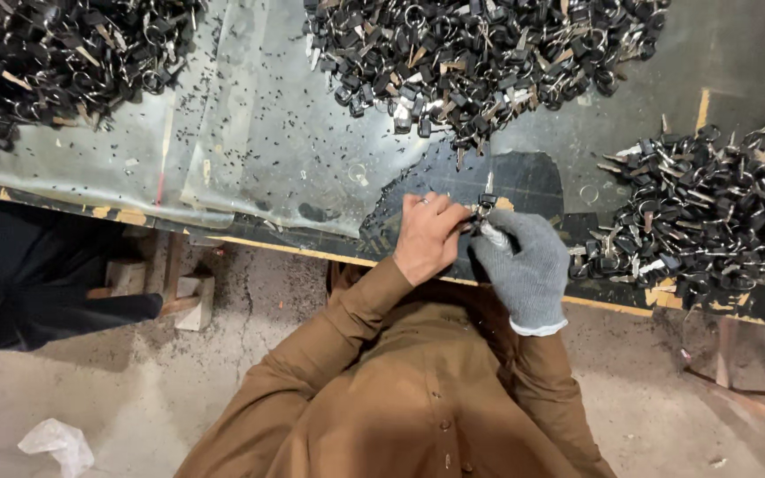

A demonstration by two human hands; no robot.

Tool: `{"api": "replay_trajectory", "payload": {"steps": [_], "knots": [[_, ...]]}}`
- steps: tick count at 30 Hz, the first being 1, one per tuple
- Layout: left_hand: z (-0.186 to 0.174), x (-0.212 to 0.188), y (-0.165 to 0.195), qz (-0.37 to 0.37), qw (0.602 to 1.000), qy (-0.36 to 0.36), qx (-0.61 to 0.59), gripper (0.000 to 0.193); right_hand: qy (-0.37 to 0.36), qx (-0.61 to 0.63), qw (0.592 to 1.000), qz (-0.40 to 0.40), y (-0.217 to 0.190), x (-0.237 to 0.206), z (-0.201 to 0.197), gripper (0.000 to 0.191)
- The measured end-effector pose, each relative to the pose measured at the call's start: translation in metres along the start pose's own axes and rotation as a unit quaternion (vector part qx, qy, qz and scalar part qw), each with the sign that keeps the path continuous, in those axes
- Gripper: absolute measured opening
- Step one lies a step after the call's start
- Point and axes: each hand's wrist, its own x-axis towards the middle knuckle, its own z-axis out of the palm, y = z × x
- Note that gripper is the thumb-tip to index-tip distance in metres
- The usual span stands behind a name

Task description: The person sits at a workshop table covered with piles of keys and picks up individual keys one at a time, turning and handling each key in their hands before placing it back onto the table piles. They continue this item-by-item handling of the keys throughout the clip.

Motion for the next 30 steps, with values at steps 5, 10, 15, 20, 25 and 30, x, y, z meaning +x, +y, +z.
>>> {"api": "replay_trajectory", "payload": {"steps": [5,10,15,20,25,30], "knots": [[0.003,0.003,-0.02,0.018,0.996,-0.062,-0.055,0.019,-0.039,-0.137,0.987,-0.073,-0.017,0.007,0.01,0.022],[0.006,0.005,-0.021,0.015,0.998,-0.015,-0.057,0.028,-0.088,-0.212,0.973,-0.036,-0.02,0.025,0.015,0.017],[0.009,0.005,-0.015,-0.005,0.999,0.038,-0.015,0.045,0.004,-0.09,0.99,-0.109,-0.009,0.002,0.0,0.036],[0.007,-0.004,-0.013,0.02,0.999,0.006,-0.028,0.062,0.03,-0.074,0.99,-0.112,-0.008,-0.013,0.002,0.037],[0.006,-0.009,-0.008,0.047,0.999,-0.014,-0.024,0.064,-0.018,-0.086,0.994,-0.058,-0.011,0.0,0.008,0.027],[-0.003,-0.006,-0.013,0.081,0.996,-0.001,0.031,0.044,-0.117,0.069,0.991,-0.011,0.004,0.011,-0.013,0.029]]}}
